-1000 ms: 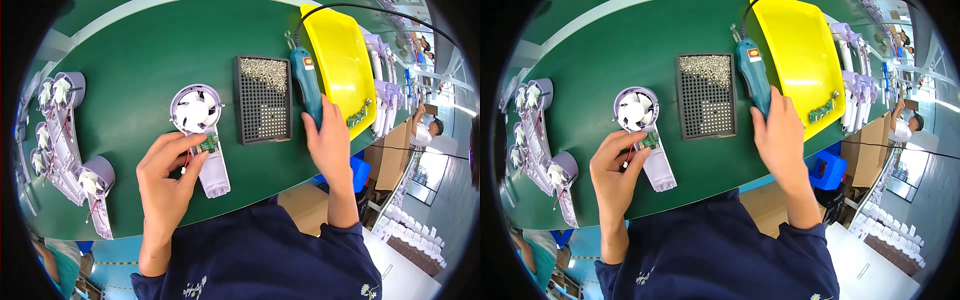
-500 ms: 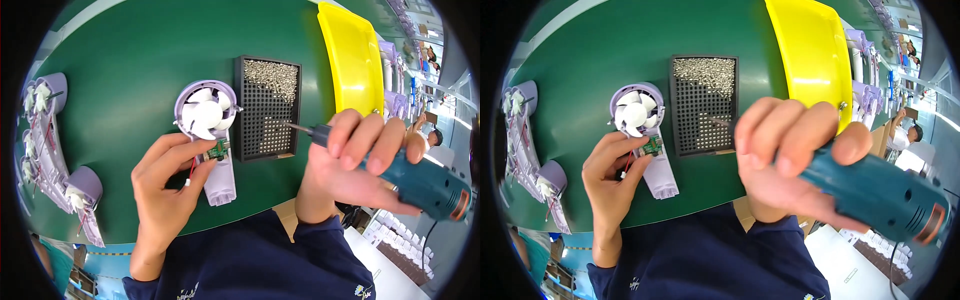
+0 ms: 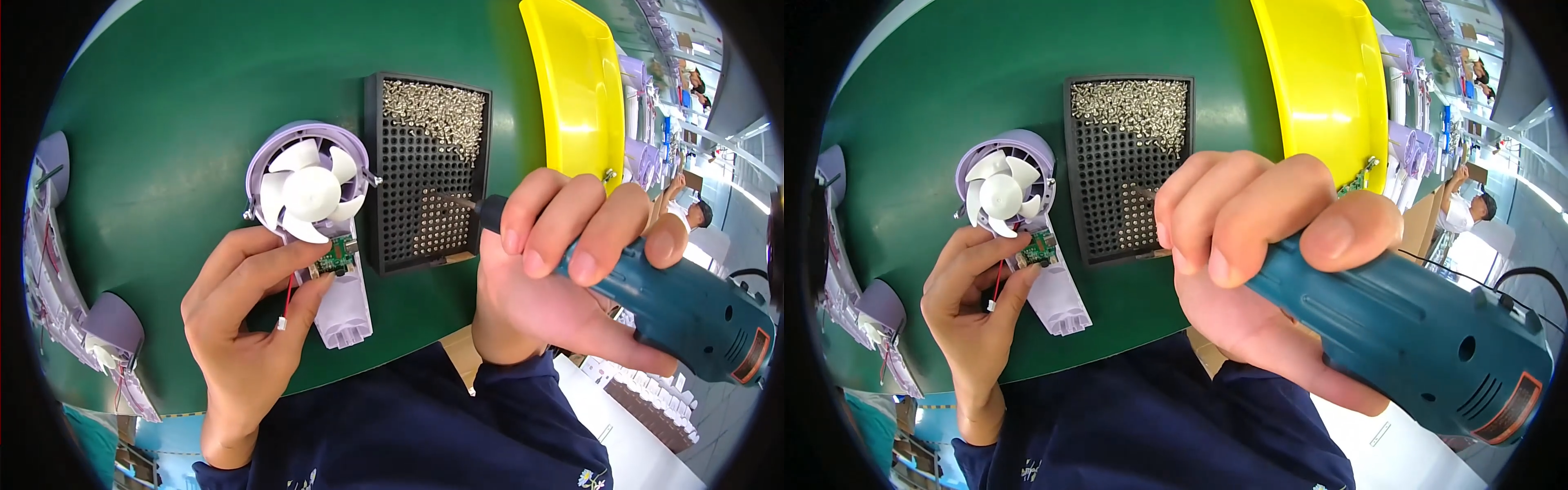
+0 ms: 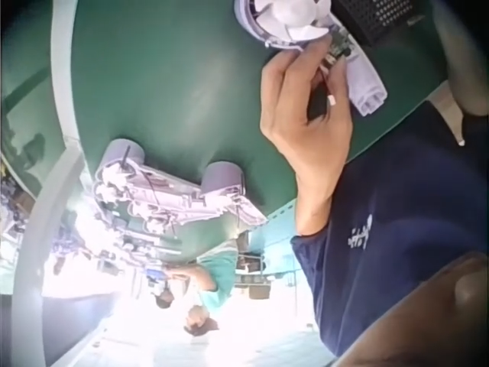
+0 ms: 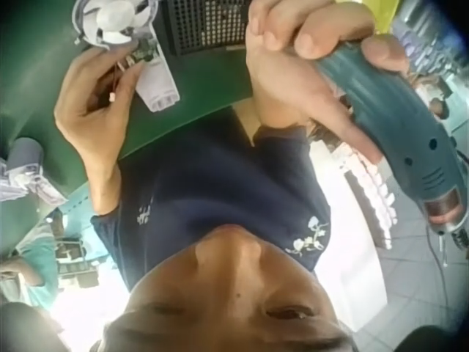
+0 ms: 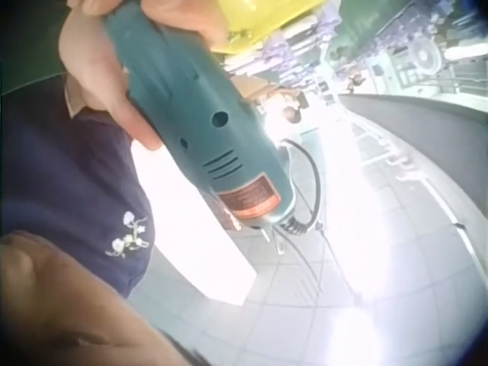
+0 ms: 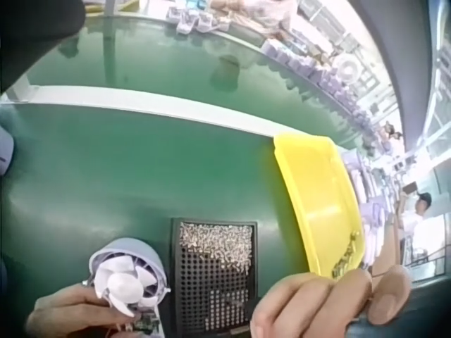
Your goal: The person assembles handheld mini fans by installing a PCB board into a fan housing, then securing it with screws using an electric screwdriver.
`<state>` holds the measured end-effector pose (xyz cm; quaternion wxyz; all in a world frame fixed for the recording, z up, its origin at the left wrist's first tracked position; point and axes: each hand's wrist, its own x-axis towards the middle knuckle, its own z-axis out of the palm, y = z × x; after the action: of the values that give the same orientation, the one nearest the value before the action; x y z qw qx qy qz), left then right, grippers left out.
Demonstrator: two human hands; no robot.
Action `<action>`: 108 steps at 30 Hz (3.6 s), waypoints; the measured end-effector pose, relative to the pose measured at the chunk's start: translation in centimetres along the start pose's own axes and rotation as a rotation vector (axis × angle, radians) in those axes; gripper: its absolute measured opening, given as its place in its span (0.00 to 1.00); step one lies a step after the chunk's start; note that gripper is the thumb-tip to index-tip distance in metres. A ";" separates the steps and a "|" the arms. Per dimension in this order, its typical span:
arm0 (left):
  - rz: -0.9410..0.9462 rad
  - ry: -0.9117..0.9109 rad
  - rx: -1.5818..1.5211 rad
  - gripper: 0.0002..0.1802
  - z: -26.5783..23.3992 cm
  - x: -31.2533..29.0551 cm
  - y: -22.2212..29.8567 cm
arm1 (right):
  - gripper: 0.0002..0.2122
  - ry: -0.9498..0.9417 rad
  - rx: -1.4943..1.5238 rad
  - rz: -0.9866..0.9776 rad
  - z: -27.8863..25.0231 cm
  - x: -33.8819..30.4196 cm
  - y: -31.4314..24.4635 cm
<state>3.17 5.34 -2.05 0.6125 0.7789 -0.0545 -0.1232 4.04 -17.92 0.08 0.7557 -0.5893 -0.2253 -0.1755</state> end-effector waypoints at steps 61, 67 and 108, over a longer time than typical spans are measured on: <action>0.115 -0.068 -0.338 0.18 -0.9 -0.8 -0.2 | 0.21 0.408 -0.063 0.948 7.3 -4.4 -3.0; 0.155 -0.060 -0.338 0.18 -0.3 -0.7 0.2 | 0.18 0.381 0.103 0.883 6.6 -4.9 -2.0; -0.049 -0.160 -0.328 0.16 7.3 20.8 2.6 | 0.19 0.423 -1.609 0.679 -22.6 -6.1 -10.7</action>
<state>21.49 -7.10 -3.74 0.7217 0.6575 -0.0633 -0.2070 -3.69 -42.44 0.84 0.1514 -0.9307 0.2961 -0.1523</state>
